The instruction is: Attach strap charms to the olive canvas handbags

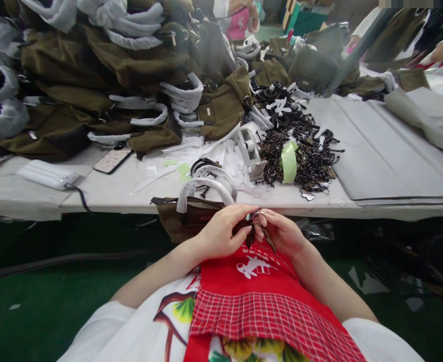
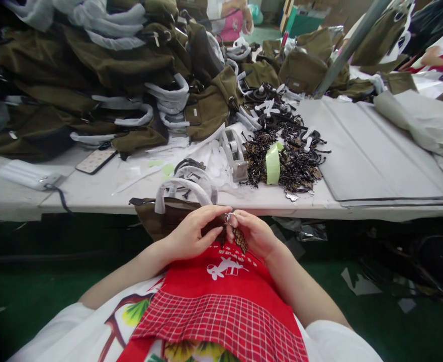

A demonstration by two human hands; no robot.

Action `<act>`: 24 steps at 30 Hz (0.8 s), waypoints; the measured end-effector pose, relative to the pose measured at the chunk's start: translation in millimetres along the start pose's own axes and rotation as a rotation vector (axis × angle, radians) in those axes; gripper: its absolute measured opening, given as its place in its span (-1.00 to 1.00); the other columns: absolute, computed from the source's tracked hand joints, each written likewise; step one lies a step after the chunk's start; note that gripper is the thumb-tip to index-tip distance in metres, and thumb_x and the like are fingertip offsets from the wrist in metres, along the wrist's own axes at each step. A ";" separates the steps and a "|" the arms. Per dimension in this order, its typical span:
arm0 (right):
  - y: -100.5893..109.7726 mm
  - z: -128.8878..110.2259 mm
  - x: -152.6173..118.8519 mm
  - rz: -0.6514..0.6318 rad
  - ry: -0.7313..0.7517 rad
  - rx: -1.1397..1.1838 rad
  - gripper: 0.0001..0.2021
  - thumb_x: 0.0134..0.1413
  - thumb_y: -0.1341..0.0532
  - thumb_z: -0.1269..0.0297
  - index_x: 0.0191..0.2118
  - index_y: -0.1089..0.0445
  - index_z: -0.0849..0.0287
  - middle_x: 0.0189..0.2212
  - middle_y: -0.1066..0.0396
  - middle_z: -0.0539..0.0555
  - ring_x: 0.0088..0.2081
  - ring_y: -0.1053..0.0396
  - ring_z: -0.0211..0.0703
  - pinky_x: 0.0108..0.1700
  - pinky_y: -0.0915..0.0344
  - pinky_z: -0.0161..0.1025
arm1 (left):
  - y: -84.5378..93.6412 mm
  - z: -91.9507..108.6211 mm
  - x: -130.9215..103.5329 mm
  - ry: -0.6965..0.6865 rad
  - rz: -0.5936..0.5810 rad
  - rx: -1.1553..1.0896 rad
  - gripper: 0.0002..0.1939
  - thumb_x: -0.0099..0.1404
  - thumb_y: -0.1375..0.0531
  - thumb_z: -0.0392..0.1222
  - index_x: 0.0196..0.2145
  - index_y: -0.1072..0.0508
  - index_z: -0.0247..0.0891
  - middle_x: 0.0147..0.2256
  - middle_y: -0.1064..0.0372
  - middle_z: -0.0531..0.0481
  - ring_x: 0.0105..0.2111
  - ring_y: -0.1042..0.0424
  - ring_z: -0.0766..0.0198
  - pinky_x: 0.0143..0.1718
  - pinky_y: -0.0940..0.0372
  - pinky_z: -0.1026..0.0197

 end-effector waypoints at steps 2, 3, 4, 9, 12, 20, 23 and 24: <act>-3.2 2.8 1.4 -0.039 -0.002 0.012 -0.75 0.16 -0.22 0.09 -0.42 -0.28 0.14 -0.57 -0.37 0.00 -0.50 -0.32 -0.18 -0.37 -0.18 -0.26 | -2.6 0.3 1.5 0.011 -0.009 -0.013 -0.59 0.27 -0.12 -0.33 0.09 -0.38 -0.28 0.03 -0.45 -0.18 0.01 -0.43 0.11 0.10 -0.28 0.08; -3.8 4.4 2.2 -0.051 -0.001 0.015 -0.75 0.17 -0.21 0.10 -0.42 -0.29 0.15 -0.57 -0.38 0.01 -0.49 -0.32 -0.18 -0.37 -0.18 -0.27 | -3.0 -0.7 2.3 0.031 -0.001 -0.019 -0.63 0.28 -0.11 -0.33 0.05 -0.39 -0.29 -0.02 -0.47 -0.18 -0.03 -0.45 0.13 0.07 -0.31 0.09; -3.7 6.0 3.0 -0.055 -0.001 0.019 -0.75 0.17 -0.21 0.11 -0.42 -0.29 0.15 -0.57 -0.39 0.01 -0.48 -0.32 -0.18 -0.36 -0.18 -0.27 | -3.0 -2.0 2.9 0.049 0.006 -0.022 -0.67 0.28 -0.10 -0.33 0.00 -0.41 -0.30 -0.07 -0.49 -0.16 -0.08 -0.47 0.15 0.03 -0.33 0.11; -0.1 9.9 4.5 -0.020 -0.021 0.029 -0.75 0.14 -0.24 0.14 -0.45 -0.30 0.17 -0.57 -0.40 0.03 -0.48 -0.30 -0.21 -0.36 -0.18 -0.29 | -7.6 -8.2 3.4 0.090 -0.074 0.010 -0.67 0.22 -0.14 -0.34 -0.04 -0.40 -0.27 -0.12 -0.48 -0.11 -0.12 -0.46 0.15 -0.02 -0.34 0.12; 1.8 9.7 3.3 0.010 -0.054 0.007 -0.75 0.11 -0.25 0.16 -0.47 -0.29 0.17 -0.57 -0.40 0.03 -0.50 -0.29 -0.23 -0.40 -0.18 -0.31 | -11.9 -15.4 2.1 0.139 -0.128 0.011 -0.68 0.18 -0.16 -0.32 -0.08 -0.40 -0.26 -0.16 -0.48 -0.10 -0.17 -0.46 0.15 -0.08 -0.35 0.13; 8.5 5.0 -1.3 0.073 -0.052 -0.185 -0.71 0.10 -0.25 0.11 -0.49 -0.30 0.18 -0.58 -0.36 0.00 -0.55 -0.24 -0.27 -0.46 -0.11 -0.33 | -13.2 -35.1 0.6 0.477 -0.182 -0.508 -0.78 0.19 -0.19 -0.22 -0.18 -0.39 -0.30 -0.45 -0.44 0.02 -0.47 -0.44 0.30 -0.39 -0.34 0.26; 8.4 -1.6 -1.8 0.107 -0.010 -0.409 -0.69 0.08 -0.25 0.07 -0.52 -0.31 0.19 -0.58 -0.28 -0.05 -0.53 -0.16 -0.31 -0.44 -0.08 -0.34 | -13.4 -35.7 1.4 0.540 -0.175 -0.552 -0.76 0.19 -0.22 -0.18 -0.19 -0.41 -0.31 -0.43 -0.47 0.00 -0.50 -0.44 0.31 -0.44 -0.34 0.28; 7.6 -4.3 -1.5 0.116 0.012 -0.504 -0.69 0.09 -0.23 0.09 -0.53 -0.31 0.20 -0.59 -0.25 -0.06 -0.52 -0.14 -0.31 -0.43 -0.07 -0.34 | -12.8 -35.3 2.3 0.535 -0.163 -0.524 -0.76 0.19 -0.21 -0.18 -0.19 -0.42 -0.31 -0.42 -0.48 0.00 -0.51 -0.44 0.31 -0.44 -0.34 0.28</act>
Point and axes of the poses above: each hand's wrist, its own x-axis towards the middle knuckle, its own y-axis out of the back of the hand, z = x × y, the point moved 5 cm from there along x, towards the middle knuckle
